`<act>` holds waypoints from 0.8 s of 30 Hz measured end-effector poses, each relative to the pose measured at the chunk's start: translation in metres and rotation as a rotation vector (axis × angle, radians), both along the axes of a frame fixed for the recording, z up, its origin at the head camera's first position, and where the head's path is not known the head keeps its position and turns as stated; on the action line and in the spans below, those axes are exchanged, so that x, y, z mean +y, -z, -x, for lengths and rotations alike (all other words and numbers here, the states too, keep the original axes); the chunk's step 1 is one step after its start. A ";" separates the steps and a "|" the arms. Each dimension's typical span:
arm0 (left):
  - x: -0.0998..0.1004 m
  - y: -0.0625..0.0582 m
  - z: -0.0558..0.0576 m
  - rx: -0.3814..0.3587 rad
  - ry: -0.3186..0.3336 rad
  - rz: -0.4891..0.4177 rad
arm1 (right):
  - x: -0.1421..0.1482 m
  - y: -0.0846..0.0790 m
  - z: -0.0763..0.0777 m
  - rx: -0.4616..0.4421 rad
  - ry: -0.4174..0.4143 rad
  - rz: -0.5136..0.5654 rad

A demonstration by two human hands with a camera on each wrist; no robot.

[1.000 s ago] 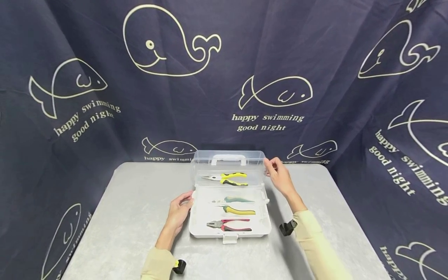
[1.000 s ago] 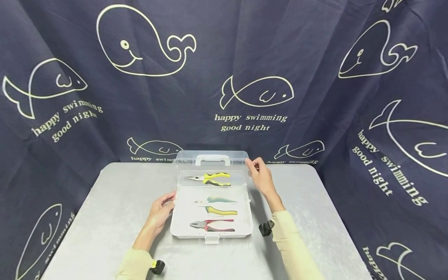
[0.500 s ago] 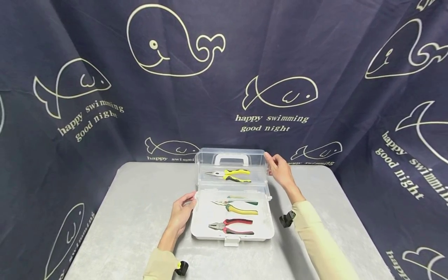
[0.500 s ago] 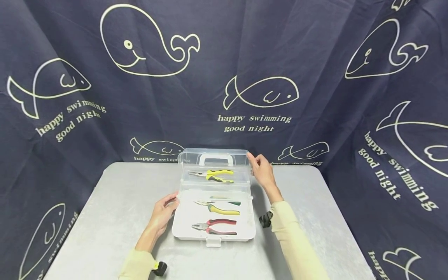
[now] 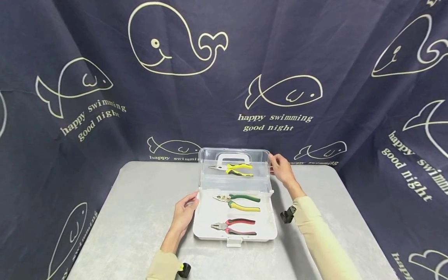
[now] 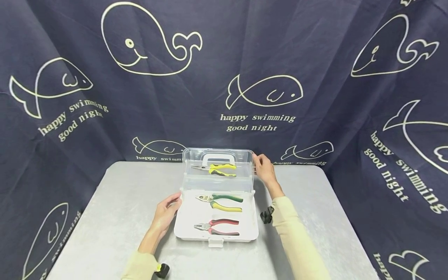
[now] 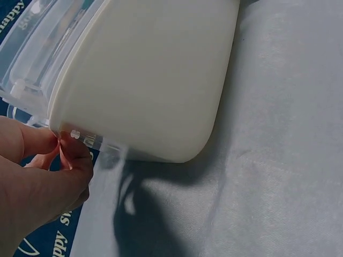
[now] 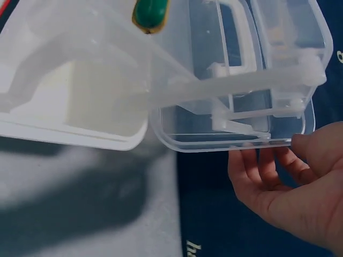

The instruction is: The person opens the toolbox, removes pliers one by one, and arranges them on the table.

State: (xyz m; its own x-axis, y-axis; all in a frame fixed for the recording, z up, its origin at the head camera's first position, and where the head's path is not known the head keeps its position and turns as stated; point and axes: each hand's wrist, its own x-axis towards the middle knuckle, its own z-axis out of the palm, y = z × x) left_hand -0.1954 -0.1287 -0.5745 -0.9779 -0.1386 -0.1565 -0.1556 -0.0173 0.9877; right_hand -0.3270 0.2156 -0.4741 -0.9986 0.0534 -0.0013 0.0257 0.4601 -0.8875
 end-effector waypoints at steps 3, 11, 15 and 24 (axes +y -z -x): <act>0.000 0.000 0.001 0.004 0.000 0.001 | 0.001 0.006 0.003 -0.027 -0.004 0.064; 0.003 -0.002 0.001 0.010 -0.009 0.011 | 0.005 0.026 0.003 -0.122 -0.058 0.168; 0.003 -0.001 0.001 0.009 -0.016 0.023 | 0.008 0.037 0.002 -0.164 -0.125 0.111; 0.003 0.000 0.001 0.035 -0.033 0.023 | 0.008 0.060 -0.001 -0.190 -0.167 0.076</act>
